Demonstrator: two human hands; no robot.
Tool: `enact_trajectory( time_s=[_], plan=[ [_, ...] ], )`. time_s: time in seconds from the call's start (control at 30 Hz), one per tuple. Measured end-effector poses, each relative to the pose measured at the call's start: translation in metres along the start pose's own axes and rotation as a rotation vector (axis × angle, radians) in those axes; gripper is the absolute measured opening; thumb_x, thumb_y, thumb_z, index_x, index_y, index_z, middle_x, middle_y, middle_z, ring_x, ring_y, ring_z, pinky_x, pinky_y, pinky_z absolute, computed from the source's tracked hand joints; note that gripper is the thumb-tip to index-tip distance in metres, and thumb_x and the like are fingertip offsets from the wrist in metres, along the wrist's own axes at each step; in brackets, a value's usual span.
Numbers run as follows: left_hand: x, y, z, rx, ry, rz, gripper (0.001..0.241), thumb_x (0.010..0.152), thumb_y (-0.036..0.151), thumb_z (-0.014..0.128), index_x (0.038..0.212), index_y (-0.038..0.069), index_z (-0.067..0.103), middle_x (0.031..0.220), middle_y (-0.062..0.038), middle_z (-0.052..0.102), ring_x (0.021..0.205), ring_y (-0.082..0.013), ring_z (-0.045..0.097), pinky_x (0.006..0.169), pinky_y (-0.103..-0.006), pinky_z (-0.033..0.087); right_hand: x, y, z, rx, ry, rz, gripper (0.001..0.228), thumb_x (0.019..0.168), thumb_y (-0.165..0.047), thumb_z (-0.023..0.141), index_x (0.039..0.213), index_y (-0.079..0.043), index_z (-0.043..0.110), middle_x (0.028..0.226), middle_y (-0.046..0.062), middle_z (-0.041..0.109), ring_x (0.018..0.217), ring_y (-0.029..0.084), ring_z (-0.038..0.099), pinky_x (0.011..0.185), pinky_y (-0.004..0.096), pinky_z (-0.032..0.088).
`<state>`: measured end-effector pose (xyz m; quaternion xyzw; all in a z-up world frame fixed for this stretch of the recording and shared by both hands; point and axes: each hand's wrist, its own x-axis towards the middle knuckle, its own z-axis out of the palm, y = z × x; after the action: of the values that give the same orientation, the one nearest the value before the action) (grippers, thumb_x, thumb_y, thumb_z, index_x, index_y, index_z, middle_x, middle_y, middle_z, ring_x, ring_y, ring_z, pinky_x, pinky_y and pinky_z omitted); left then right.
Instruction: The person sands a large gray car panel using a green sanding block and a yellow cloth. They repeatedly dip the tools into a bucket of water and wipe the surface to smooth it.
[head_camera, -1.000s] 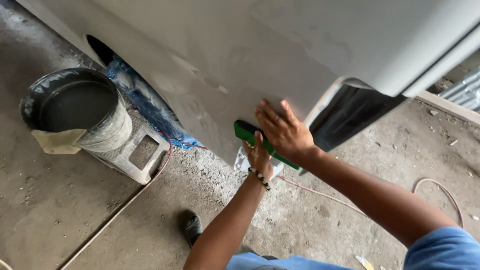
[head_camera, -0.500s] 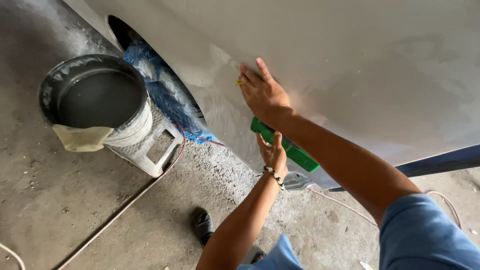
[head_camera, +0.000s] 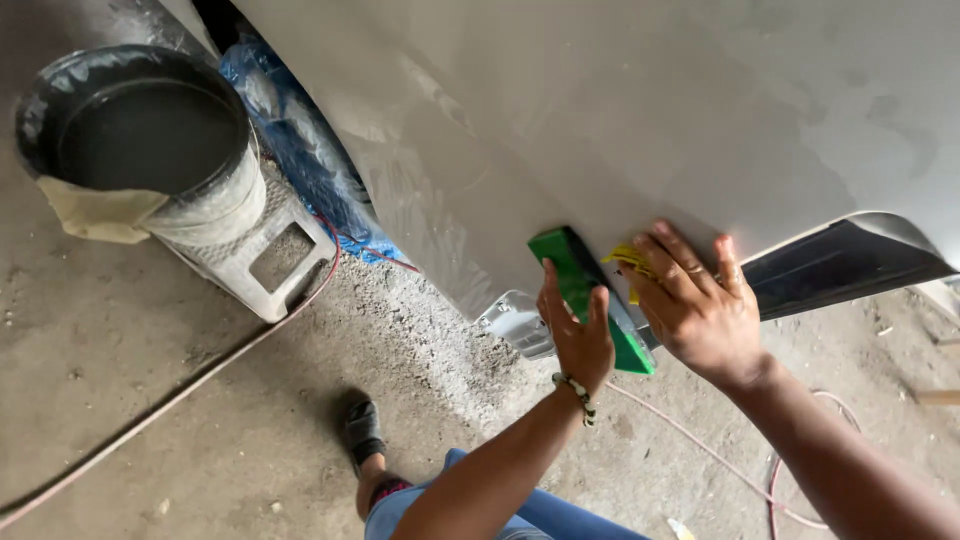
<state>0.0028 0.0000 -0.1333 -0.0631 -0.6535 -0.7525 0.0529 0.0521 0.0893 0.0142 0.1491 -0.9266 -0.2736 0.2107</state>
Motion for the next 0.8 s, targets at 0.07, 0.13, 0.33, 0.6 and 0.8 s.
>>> enact_trajectory(
  time_s=[0.07,0.13,0.33,0.6,0.8],
  plan=[
    [0.015,-0.021,0.010,0.064,0.055,0.005,0.078,0.103,0.033,0.061,0.164,0.005,0.021,0.163,-0.024,0.032,0.148,-0.0402,0.031,0.120,-0.0518,0.024,-0.007,0.009,0.008,0.011,0.068,-0.016,0.034,0.095,-0.028,0.071,0.128,-0.022,0.075,0.148,0.004,0.062,0.147,0.021,0.049,0.125,0.058,0.018],
    [0.031,-0.035,0.014,0.132,0.085,0.014,0.077,0.105,0.032,0.059,0.165,0.005,0.020,0.166,-0.025,0.030,0.149,-0.0415,0.028,0.121,-0.0530,0.021,-0.006,0.015,0.017,0.019,0.129,-0.008,0.032,0.095,-0.027,0.074,0.127,-0.023,0.076,0.147,0.003,0.064,0.145,0.022,0.052,0.124,0.057,0.020],
    [-0.016,-0.011,0.027,0.052,0.221,-0.029,0.072,0.103,0.032,0.060,0.164,0.006,0.031,0.149,-0.022,0.050,0.134,-0.0381,0.043,0.118,-0.0513,0.030,-0.008,0.017,0.025,0.094,0.364,-0.062,0.026,0.096,-0.024,0.076,0.122,-0.022,0.078,0.139,0.004,0.067,0.138,0.026,0.061,0.120,0.052,0.024],
    [-0.001,-0.002,0.022,0.004,0.276,-0.052,0.065,0.102,0.031,0.061,0.158,0.008,0.038,0.149,-0.023,0.046,0.139,-0.0378,0.041,0.118,-0.0496,0.030,-0.006,0.012,0.029,0.154,0.441,-0.025,0.019,0.096,-0.022,0.075,0.114,-0.023,0.079,0.132,0.003,0.071,0.134,0.025,0.064,0.117,0.048,0.029],
    [-0.001,0.008,0.023,-0.120,0.176,-0.153,0.072,0.096,0.036,0.065,0.156,0.007,0.037,0.143,-0.023,0.046,0.130,-0.0368,0.045,0.112,-0.0484,0.036,-0.004,0.017,0.026,0.165,0.448,-0.056,0.023,0.092,-0.018,0.077,0.114,-0.021,0.079,0.129,0.004,0.071,0.131,0.025,0.065,0.119,0.046,0.029]
  ],
)
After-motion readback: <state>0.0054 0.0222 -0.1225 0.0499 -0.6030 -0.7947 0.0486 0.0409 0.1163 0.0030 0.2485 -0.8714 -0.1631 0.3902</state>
